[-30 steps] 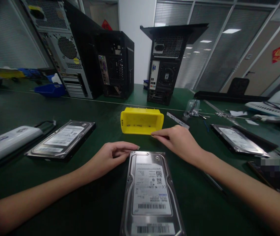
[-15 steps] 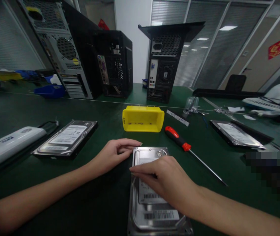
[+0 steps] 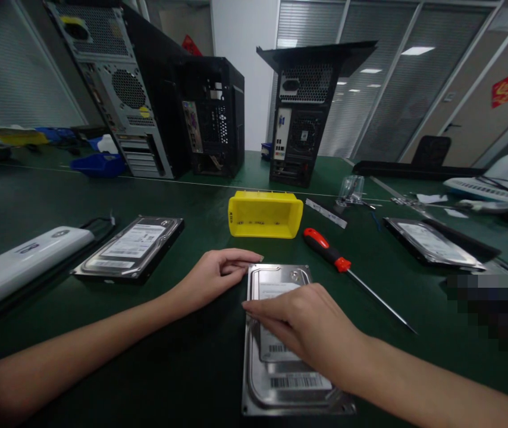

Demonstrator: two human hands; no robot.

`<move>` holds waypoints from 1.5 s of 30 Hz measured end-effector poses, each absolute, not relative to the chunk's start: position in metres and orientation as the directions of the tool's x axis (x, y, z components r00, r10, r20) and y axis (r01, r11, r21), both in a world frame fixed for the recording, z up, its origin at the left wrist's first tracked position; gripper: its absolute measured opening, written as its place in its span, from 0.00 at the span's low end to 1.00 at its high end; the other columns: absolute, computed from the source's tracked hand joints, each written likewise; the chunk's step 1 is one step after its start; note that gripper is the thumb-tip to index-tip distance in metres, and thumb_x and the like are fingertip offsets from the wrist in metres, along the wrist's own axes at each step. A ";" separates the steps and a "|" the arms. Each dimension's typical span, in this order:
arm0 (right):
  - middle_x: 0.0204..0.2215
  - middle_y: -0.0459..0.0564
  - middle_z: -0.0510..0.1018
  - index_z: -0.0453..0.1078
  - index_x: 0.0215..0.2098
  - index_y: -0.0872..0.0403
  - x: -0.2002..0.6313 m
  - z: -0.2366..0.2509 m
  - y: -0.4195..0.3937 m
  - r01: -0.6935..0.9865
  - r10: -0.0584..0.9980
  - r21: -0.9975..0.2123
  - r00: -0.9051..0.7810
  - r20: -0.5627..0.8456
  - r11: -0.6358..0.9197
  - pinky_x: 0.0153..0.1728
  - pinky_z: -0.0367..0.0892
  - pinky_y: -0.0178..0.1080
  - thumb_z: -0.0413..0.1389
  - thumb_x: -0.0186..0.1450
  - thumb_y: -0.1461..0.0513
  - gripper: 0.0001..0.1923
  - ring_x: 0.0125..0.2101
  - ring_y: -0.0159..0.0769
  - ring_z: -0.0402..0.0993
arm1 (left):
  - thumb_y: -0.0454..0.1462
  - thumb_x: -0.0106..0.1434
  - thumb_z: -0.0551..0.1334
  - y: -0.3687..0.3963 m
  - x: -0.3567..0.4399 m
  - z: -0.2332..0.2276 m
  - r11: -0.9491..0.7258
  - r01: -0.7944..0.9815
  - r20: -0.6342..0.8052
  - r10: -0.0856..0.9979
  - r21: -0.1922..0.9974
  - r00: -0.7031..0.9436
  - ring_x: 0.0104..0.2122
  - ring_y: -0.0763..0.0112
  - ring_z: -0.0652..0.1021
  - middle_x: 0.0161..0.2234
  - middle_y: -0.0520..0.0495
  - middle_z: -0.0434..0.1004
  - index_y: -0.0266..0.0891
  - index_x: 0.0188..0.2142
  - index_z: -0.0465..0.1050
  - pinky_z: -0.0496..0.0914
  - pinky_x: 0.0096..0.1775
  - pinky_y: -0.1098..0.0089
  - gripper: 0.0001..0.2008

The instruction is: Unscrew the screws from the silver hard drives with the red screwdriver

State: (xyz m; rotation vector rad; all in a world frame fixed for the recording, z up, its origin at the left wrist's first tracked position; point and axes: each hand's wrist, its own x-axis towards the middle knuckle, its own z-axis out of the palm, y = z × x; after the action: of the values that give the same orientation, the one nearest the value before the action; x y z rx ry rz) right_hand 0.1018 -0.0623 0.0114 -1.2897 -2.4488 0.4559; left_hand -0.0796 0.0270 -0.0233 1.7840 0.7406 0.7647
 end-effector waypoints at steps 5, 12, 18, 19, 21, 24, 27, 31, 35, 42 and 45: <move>0.27 0.47 0.80 0.71 0.51 0.49 0.102 0.014 -0.066 0.768 0.825 -0.310 -0.553 0.121 0.560 0.24 0.62 0.32 0.50 0.66 0.65 0.17 0.23 0.30 0.74 | 0.26 0.59 0.58 0.027 -0.079 -0.022 -0.303 0.143 0.157 0.777 0.942 0.609 0.43 0.64 0.79 0.46 0.39 0.78 0.31 0.45 0.74 0.73 0.48 0.62 0.15; 0.26 0.48 0.78 0.69 0.53 0.50 0.105 0.005 -0.069 0.757 0.806 -0.281 -0.571 0.156 0.590 0.26 0.61 0.35 0.46 0.67 0.64 0.18 0.25 0.32 0.75 | 0.25 0.59 0.57 0.027 -0.078 -0.022 -0.283 0.152 0.138 0.787 0.947 0.601 0.43 0.65 0.79 0.46 0.39 0.78 0.30 0.46 0.73 0.73 0.47 0.63 0.16; 0.24 0.48 0.78 0.70 0.53 0.50 0.106 0.001 -0.070 0.745 0.803 -0.299 -0.561 0.203 0.596 0.25 0.60 0.35 0.46 0.68 0.62 0.18 0.23 0.32 0.74 | 0.25 0.59 0.57 0.026 -0.078 -0.021 -0.283 0.170 0.131 0.794 0.944 0.594 0.42 0.66 0.79 0.45 0.40 0.78 0.30 0.46 0.73 0.73 0.47 0.63 0.15; 0.25 0.48 0.78 0.70 0.52 0.50 0.106 0.002 -0.070 0.749 0.808 -0.303 -0.555 0.199 0.589 0.25 0.60 0.35 0.46 0.68 0.62 0.17 0.24 0.32 0.74 | 0.25 0.59 0.57 0.026 -0.078 -0.022 -0.284 0.165 0.133 0.791 0.945 0.597 0.42 0.66 0.79 0.46 0.40 0.78 0.31 0.46 0.73 0.73 0.47 0.63 0.15; 0.25 0.48 0.78 0.71 0.50 0.49 0.106 0.003 -0.070 0.752 0.810 -0.301 -0.553 0.194 0.586 0.26 0.60 0.35 0.46 0.68 0.62 0.17 0.24 0.32 0.74 | 0.26 0.59 0.57 0.027 -0.079 -0.023 -0.292 0.149 0.146 0.782 0.945 0.606 0.43 0.65 0.79 0.46 0.40 0.78 0.31 0.46 0.73 0.73 0.47 0.62 0.15; 0.25 0.47 0.78 0.71 0.50 0.49 0.105 0.004 -0.070 0.749 0.797 -0.275 -0.572 0.194 0.604 0.25 0.59 0.35 0.46 0.67 0.63 0.17 0.23 0.32 0.73 | 0.27 0.60 0.57 0.027 -0.079 -0.023 -0.301 0.131 0.161 0.774 0.945 0.613 0.44 0.65 0.79 0.46 0.40 0.78 0.32 0.46 0.74 0.73 0.48 0.62 0.15; 0.24 0.46 0.78 0.70 0.51 0.51 0.105 0.004 -0.072 0.741 0.775 -0.229 -0.601 0.195 0.632 0.25 0.58 0.36 0.46 0.68 0.63 0.17 0.23 0.33 0.73 | 0.27 0.59 0.57 0.027 -0.079 -0.021 -0.290 0.145 0.146 0.780 0.946 0.609 0.43 0.65 0.79 0.45 0.41 0.78 0.33 0.45 0.74 0.73 0.47 0.61 0.15; 0.23 0.46 0.78 0.70 0.51 0.51 0.106 0.004 -0.073 0.744 0.767 -0.187 -0.612 0.192 0.641 0.24 0.56 0.35 0.47 0.67 0.63 0.17 0.22 0.31 0.73 | 0.27 0.59 0.57 0.026 -0.079 -0.019 -0.271 0.156 0.127 0.791 0.950 0.599 0.42 0.65 0.79 0.45 0.41 0.78 0.32 0.45 0.74 0.73 0.47 0.60 0.15; 0.21 0.46 0.77 0.70 0.51 0.49 0.108 0.002 -0.072 0.749 0.774 -0.197 -0.597 0.210 0.632 0.24 0.55 0.34 0.46 0.68 0.63 0.17 0.21 0.30 0.72 | 0.27 0.58 0.57 0.028 -0.079 -0.024 -0.281 0.129 0.164 0.812 0.951 0.559 0.45 0.65 0.77 0.46 0.39 0.76 0.32 0.49 0.71 0.72 0.48 0.61 0.18; 0.23 0.48 0.78 0.70 0.52 0.54 0.103 0.002 -0.072 0.720 0.783 -0.308 -0.573 0.244 0.622 0.24 0.58 0.32 0.45 0.69 0.61 0.18 0.21 0.28 0.72 | 0.27 0.56 0.58 0.034 -0.081 -0.033 -0.252 0.023 0.227 0.904 0.967 0.363 0.39 0.71 0.74 0.44 0.45 0.68 0.36 0.44 0.65 0.74 0.42 0.67 0.15; 0.20 0.47 0.77 0.66 0.56 0.55 0.109 0.009 -0.074 0.742 0.781 -0.251 -0.561 0.275 0.621 0.23 0.60 0.32 0.44 0.69 0.60 0.20 0.19 0.28 0.70 | 0.28 0.56 0.58 0.023 -0.090 -0.028 -0.299 0.121 0.243 0.908 0.947 0.343 0.35 0.72 0.71 0.35 0.49 0.65 0.36 0.41 0.64 0.71 0.37 0.71 0.13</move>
State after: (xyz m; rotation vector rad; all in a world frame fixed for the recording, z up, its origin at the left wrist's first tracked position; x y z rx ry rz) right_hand 0.1095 -0.0740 0.0088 -1.2192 -2.4891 0.1504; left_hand -0.0896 0.0231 -0.0284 1.6788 0.9318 1.0633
